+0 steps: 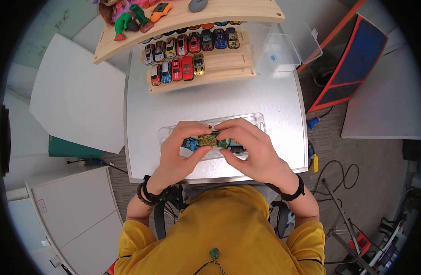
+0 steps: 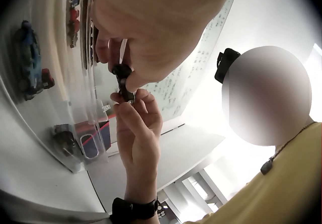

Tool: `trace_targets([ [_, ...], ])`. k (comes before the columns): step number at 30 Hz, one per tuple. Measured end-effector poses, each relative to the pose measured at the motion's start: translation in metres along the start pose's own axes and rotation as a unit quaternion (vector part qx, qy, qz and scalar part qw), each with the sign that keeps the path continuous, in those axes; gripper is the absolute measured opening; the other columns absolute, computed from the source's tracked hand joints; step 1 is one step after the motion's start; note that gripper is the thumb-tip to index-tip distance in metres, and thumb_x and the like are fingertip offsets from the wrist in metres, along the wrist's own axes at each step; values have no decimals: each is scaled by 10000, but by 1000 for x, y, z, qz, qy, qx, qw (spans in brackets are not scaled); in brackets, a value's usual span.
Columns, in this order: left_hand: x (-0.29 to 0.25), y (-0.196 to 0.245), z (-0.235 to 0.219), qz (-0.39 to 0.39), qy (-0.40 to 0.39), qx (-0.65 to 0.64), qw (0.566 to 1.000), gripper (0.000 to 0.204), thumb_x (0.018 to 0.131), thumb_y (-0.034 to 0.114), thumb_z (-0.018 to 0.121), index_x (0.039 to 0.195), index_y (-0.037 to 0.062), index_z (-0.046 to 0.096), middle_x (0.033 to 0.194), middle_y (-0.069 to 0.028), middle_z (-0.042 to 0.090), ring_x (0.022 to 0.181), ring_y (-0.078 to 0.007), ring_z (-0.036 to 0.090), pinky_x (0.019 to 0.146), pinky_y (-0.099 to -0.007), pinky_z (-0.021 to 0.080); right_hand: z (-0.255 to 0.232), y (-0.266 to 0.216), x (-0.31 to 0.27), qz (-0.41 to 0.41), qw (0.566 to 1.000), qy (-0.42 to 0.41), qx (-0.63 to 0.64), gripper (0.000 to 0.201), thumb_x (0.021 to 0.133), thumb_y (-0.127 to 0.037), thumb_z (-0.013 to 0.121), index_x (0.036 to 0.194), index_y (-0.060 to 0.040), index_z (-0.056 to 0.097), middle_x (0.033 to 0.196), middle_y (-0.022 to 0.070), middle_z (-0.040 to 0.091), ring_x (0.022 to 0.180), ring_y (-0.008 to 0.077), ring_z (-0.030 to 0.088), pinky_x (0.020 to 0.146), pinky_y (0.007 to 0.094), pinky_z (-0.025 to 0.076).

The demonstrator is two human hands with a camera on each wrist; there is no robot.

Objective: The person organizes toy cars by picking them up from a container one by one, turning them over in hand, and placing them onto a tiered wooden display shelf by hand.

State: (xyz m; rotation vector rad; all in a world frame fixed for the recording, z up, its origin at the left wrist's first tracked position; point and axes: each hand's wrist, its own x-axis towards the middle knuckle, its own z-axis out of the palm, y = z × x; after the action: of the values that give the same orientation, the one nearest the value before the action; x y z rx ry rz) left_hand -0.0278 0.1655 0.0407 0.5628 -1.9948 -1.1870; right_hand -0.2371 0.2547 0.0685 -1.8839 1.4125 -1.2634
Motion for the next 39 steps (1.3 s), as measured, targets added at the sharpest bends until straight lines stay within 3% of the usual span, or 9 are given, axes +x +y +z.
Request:
trace_targets([
  [2,-1,-2,1,9,-22,-23,999,421,854,-23,800,1240,51,649,1200,-103,689,1103,-265,646,925,-350,539,-1,0,-1,30,998,-30,41,369,830,38,770,1180,-15,665,1159,148,704,1027,308,710,872,366,583],
  [6,-4,0,-1,-1,-19,-33,999,428,852,-47,791,1240,54,643,1213,-106,663,1148,-266,639,947,-353,541,-6,0,-1,37,997,-42,47,439,824,29,778,1246,-19,668,1190,155,707,1027,303,716,878,366,582],
  [9,-6,-5,-1,-29,-26,-72,997,510,864,-112,748,1311,12,535,1295,-140,573,1286,-281,605,1033,-368,530,-9,-1,-1,41,996,-52,55,478,817,37,791,1275,-18,665,1188,151,713,1006,279,720,865,351,582],
  [11,-4,-6,5,-18,-3,-203,979,564,872,-139,720,1355,15,473,1296,-135,527,1307,-273,585,1051,-381,530,-10,-2,-1,55,993,-61,83,517,805,47,808,1297,-14,660,1200,139,705,974,242,707,836,332,578],
  [15,-5,-7,3,-27,-17,-277,960,496,936,-116,664,1368,2,452,1353,-136,518,1282,-248,577,1060,-406,511,-8,-9,0,61,992,-64,89,606,795,52,825,1367,-16,636,1175,117,672,928,202,675,809,320,571],
  [20,-5,-2,2,-94,-33,-385,918,424,1000,-89,578,1386,-1,426,1405,-156,530,1341,-242,547,1107,-407,487,3,-13,-3,64,994,-35,84,765,764,37,862,1468,-33,573,1097,83,563,893,176,631,785,309,552],
  [24,-5,-4,7,-101,-34,-370,923,446,1004,-80,576,1413,4,421,1457,-183,532,1363,-258,534,1095,-408,492,12,-4,-5,64,997,-12,49,787,752,36,871,1473,-35,563,1100,85,553,894,178,631,771,306,547],
  [33,-4,-6,12,-171,-7,-302,938,452,1032,-41,572,1468,-24,452,1371,-140,594,1254,-197,604,1070,-371,505,25,19,-6,75,996,14,43,789,735,39,879,1456,-30,566,1015,96,619,803,190,638,724,316,552],
  [39,-1,-7,14,-152,-9,-278,948,546,965,-42,697,1467,-18,483,1262,-117,655,1172,-180,644,1021,-340,532,26,20,-4,79,996,11,32,771,760,44,858,1467,-20,557,954,90,624,760,168,635,680,297,550],
])
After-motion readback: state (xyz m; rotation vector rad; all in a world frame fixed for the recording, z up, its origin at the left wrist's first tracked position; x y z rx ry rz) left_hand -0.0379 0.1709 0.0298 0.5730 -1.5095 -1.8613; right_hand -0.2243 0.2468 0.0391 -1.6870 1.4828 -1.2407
